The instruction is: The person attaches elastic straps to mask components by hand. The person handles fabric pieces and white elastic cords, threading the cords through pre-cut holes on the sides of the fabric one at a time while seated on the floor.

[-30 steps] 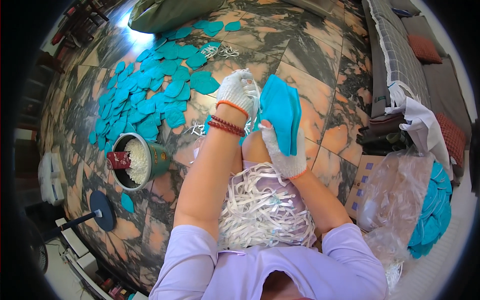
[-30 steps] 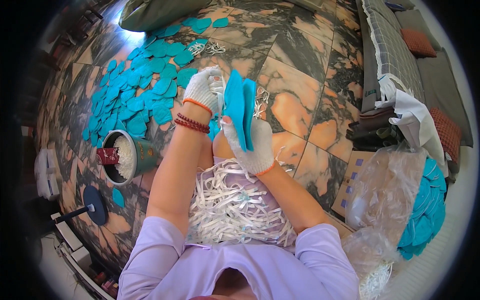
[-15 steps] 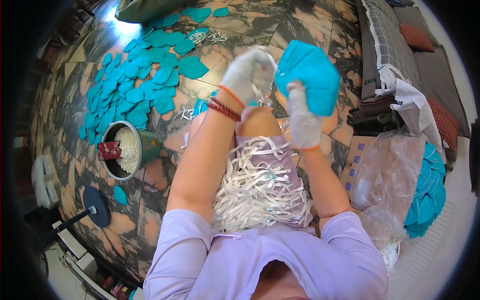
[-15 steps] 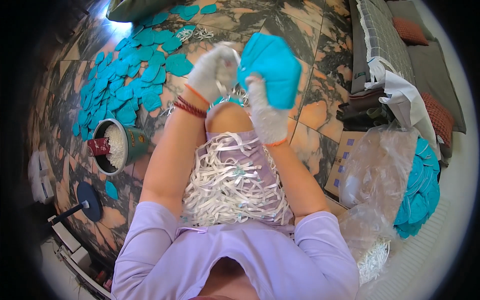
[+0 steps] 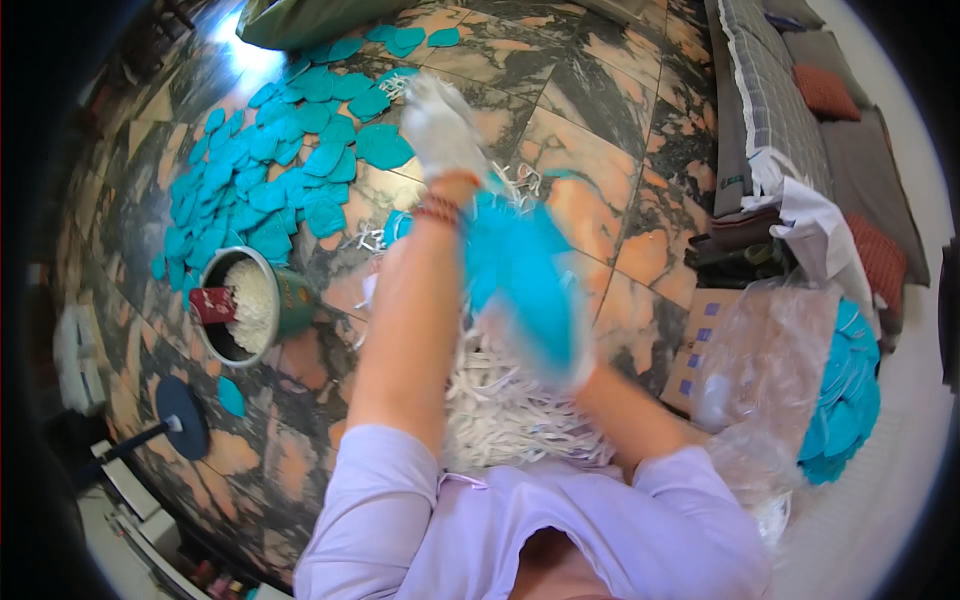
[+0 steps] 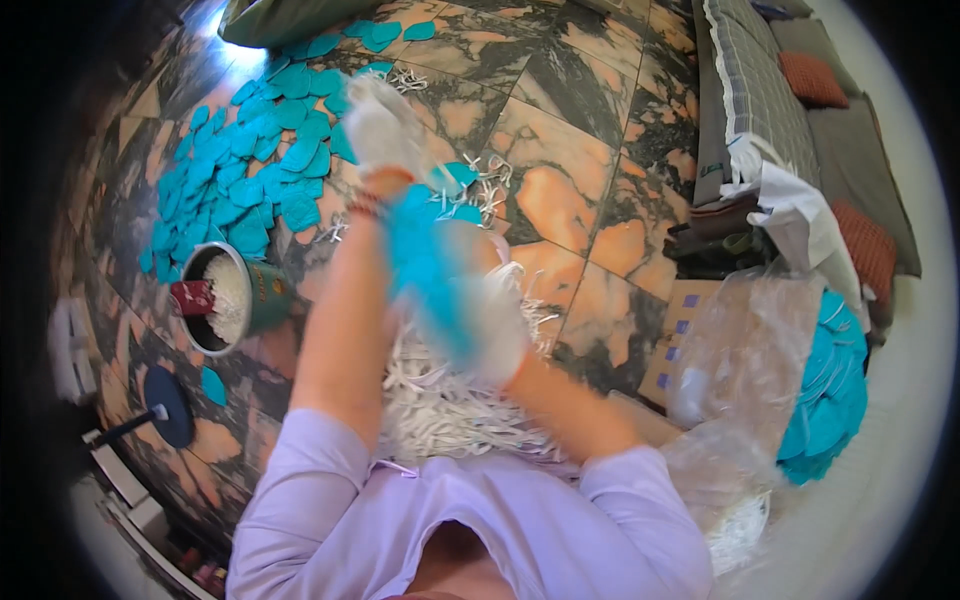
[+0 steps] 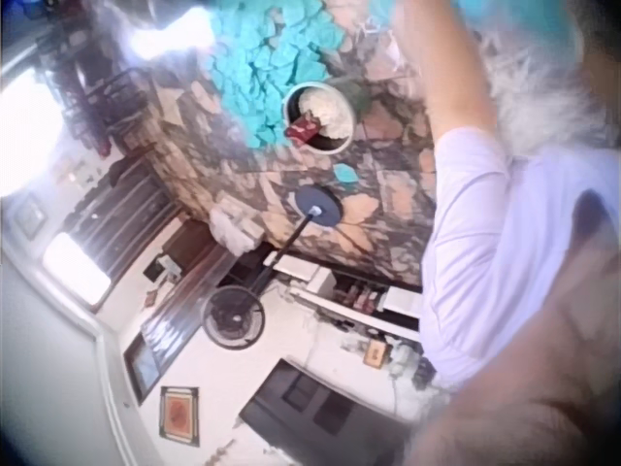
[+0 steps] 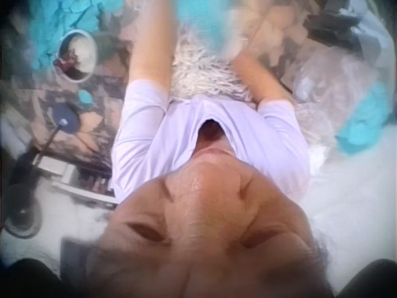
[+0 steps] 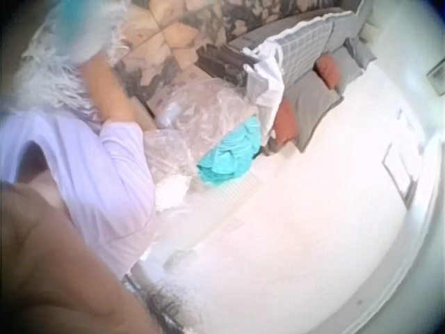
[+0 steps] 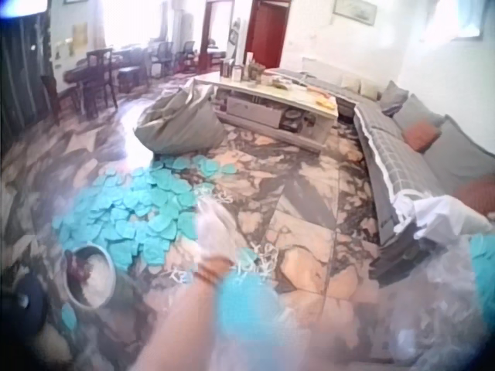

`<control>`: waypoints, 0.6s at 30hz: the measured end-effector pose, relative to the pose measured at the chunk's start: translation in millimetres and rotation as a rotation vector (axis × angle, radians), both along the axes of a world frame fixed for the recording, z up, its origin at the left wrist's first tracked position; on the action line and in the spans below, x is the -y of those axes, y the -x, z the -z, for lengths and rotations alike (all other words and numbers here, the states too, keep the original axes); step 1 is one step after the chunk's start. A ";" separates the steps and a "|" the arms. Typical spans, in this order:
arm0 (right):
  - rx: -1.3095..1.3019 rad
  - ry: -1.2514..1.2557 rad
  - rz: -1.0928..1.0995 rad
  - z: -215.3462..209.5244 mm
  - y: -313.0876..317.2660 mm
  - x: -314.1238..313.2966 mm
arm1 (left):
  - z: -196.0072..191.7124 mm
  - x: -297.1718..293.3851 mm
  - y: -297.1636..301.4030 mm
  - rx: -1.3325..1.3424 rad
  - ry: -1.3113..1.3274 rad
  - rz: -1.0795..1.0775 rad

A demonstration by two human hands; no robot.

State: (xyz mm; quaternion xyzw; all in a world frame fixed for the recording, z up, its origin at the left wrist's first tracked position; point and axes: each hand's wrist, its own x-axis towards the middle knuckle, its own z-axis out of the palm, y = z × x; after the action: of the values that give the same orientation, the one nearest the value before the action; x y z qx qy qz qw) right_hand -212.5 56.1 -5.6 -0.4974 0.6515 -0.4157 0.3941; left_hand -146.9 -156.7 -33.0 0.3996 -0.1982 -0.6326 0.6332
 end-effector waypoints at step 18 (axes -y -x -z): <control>-0.971 0.398 0.246 14.3 56.3 73.3 | 4.6 -52.8 22.1 0.459 0.093 0.673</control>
State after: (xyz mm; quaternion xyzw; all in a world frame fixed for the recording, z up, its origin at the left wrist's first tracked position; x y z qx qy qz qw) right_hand -268.8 -17.3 -19.9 -0.6175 0.7208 -0.2965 -0.1061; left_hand -169.0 -103.9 -37.5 0.4143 -0.4824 -0.6893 0.3473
